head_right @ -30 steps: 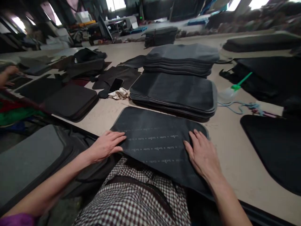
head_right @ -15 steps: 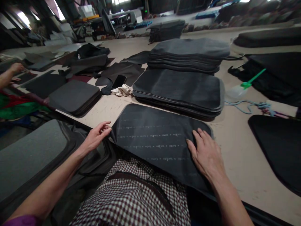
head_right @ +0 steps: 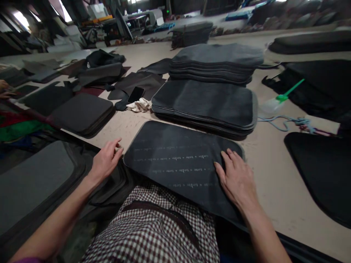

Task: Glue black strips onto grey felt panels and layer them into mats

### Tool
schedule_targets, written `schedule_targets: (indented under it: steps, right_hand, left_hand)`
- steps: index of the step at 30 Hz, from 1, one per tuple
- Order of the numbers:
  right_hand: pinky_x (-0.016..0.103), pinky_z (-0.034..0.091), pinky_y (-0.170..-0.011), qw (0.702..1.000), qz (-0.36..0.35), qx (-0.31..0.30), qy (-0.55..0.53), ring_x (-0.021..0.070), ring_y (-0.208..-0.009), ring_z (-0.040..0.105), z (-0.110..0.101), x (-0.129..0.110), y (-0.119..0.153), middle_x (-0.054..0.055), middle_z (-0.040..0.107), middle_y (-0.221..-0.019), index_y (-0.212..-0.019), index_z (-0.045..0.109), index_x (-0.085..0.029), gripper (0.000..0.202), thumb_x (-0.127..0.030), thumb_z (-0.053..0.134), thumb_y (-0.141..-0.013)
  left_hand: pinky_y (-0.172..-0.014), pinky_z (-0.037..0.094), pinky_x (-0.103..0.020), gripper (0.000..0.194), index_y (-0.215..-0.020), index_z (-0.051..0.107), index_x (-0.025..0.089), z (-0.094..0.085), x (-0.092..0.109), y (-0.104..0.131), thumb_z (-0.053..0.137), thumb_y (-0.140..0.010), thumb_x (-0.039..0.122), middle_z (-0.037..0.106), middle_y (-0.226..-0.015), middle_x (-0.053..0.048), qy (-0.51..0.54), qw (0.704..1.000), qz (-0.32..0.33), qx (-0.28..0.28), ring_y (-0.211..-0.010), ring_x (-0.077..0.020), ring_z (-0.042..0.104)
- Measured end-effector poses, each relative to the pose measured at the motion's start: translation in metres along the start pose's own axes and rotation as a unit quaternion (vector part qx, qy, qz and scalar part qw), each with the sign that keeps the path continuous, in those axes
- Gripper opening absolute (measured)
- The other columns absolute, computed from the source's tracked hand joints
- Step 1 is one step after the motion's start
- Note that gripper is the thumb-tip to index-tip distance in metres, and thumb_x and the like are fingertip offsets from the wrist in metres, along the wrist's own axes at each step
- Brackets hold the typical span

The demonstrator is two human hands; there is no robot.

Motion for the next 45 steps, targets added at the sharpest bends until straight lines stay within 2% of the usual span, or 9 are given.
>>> schedule_targets:
  steps: [3,8,12,16,25,30,34,39,45]
  right_hand:
    - [0.054,0.041,-0.113,1.0,-0.006,0.013,-0.003,0.0362,-0.141,0.043,-0.002,-0.001,0.001,0.021,0.046,-0.152,-0.144,0.05,-0.008,0.06,-0.051,0.027,-0.109]
    - [0.056,0.043,-0.111,1.0,-0.016,0.026,-0.003,0.0364,-0.14,0.044,-0.001,0.001,0.001,0.02,0.046,-0.151,-0.145,0.049,-0.011,0.056,-0.05,0.031,-0.109]
    - [0.057,0.044,-0.11,1.0,-0.021,0.02,0.002,0.037,-0.14,0.044,0.003,0.003,0.002,0.021,0.047,-0.151,-0.145,0.049,-0.009,0.058,-0.051,0.03,-0.109]
    - [0.056,0.043,-0.111,1.0,-0.018,0.022,0.004,0.0365,-0.14,0.044,0.002,0.004,0.001,0.021,0.047,-0.151,-0.144,0.049,-0.01,0.057,-0.05,0.031,-0.108]
    - [0.054,0.038,-0.113,0.999,0.027,0.021,0.03,0.034,-0.145,0.036,-0.012,-0.009,0.003,0.018,0.042,-0.156,-0.145,0.053,-0.011,0.054,-0.045,0.032,-0.109]
    - [0.064,0.03,-0.111,0.992,0.103,0.009,0.073,0.0387,-0.147,0.028,-0.025,0.0,0.006,0.01,0.039,-0.159,-0.142,0.058,-0.023,0.047,-0.046,0.036,-0.109]
    - [0.062,0.027,-0.114,0.988,0.136,0.052,0.051,0.0388,-0.147,0.029,-0.051,-0.025,0.007,0.021,0.038,-0.158,-0.15,0.047,-0.009,0.057,-0.047,0.033,-0.109]
    - [0.052,0.025,-0.119,0.999,0.032,-0.014,-0.005,0.0328,-0.15,0.026,-0.034,-0.116,0.01,0.022,0.032,-0.16,-0.153,0.041,-0.004,0.06,-0.046,0.03,-0.111]
    - [0.052,0.023,-0.121,0.998,0.049,-0.04,0.023,0.0315,-0.151,0.025,-0.025,-0.109,0.035,0.02,0.03,-0.162,-0.156,0.036,-0.005,0.064,-0.05,0.032,-0.11]
  left_hand:
    - [-0.112,0.044,-0.041,0.051,-0.147,0.046,0.019,0.013,0.075,-0.01,0.038,-0.105,0.046,0.058,-0.144,-0.013,0.096,0.987,0.126,-0.022,-0.133,-0.0254,0.055]
    - [-0.125,0.026,-0.048,0.076,-0.161,0.026,0.021,0.081,0.22,-0.02,0.031,-0.101,0.066,0.031,-0.168,-0.011,0.168,0.91,0.329,-0.189,-0.157,-0.0247,0.023]
    - [-0.126,0.014,-0.055,0.089,-0.162,0.024,0.019,0.134,0.266,-0.032,0.028,-0.095,0.077,0.02,-0.17,-0.012,0.105,0.891,0.378,-0.228,-0.159,-0.0263,0.012]
    - [-0.126,0.01,-0.054,0.094,-0.161,0.03,0.017,0.149,0.232,-0.057,0.026,-0.092,0.082,0.021,-0.17,-0.013,0.038,0.92,0.345,-0.182,-0.158,-0.0278,0.015]
    - [-0.126,0.015,-0.048,0.08,-0.162,0.027,0.018,0.12,0.071,-0.09,0.025,-0.1,0.069,0.019,-0.17,-0.011,-0.059,0.967,0.209,-0.134,-0.158,-0.0262,0.018]
    - [-0.123,0.019,-0.053,0.076,-0.16,0.031,0.012,0.101,0.017,-0.092,0.026,-0.102,0.062,0.027,-0.167,-0.017,-0.102,0.982,0.122,-0.104,-0.156,-0.0302,0.024]
    - [-0.124,0.018,-0.051,0.078,-0.161,0.026,0.009,0.072,0.059,-0.062,0.026,-0.103,0.06,0.024,-0.168,-0.02,-0.094,0.982,0.161,-0.023,-0.157,-0.0304,0.022]
    - [-0.125,0.019,-0.047,0.077,-0.161,0.029,0.016,0.091,0.156,0.01,0.034,-0.101,0.063,0.026,-0.168,-0.014,-0.046,0.936,0.336,-0.095,-0.156,-0.0271,0.025]
    - [-0.124,0.02,-0.05,0.076,-0.161,0.031,0.017,0.098,0.122,0.018,0.039,-0.1,0.062,0.028,-0.167,-0.014,-0.07,0.944,0.308,-0.09,-0.155,-0.0292,0.027]
Point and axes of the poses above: each hand's wrist, its own y-axis away from the middle knuckle, its own z-axis out of the palm, x = y × z, the point moved 10 cm from there along -y, towards the middle knuckle
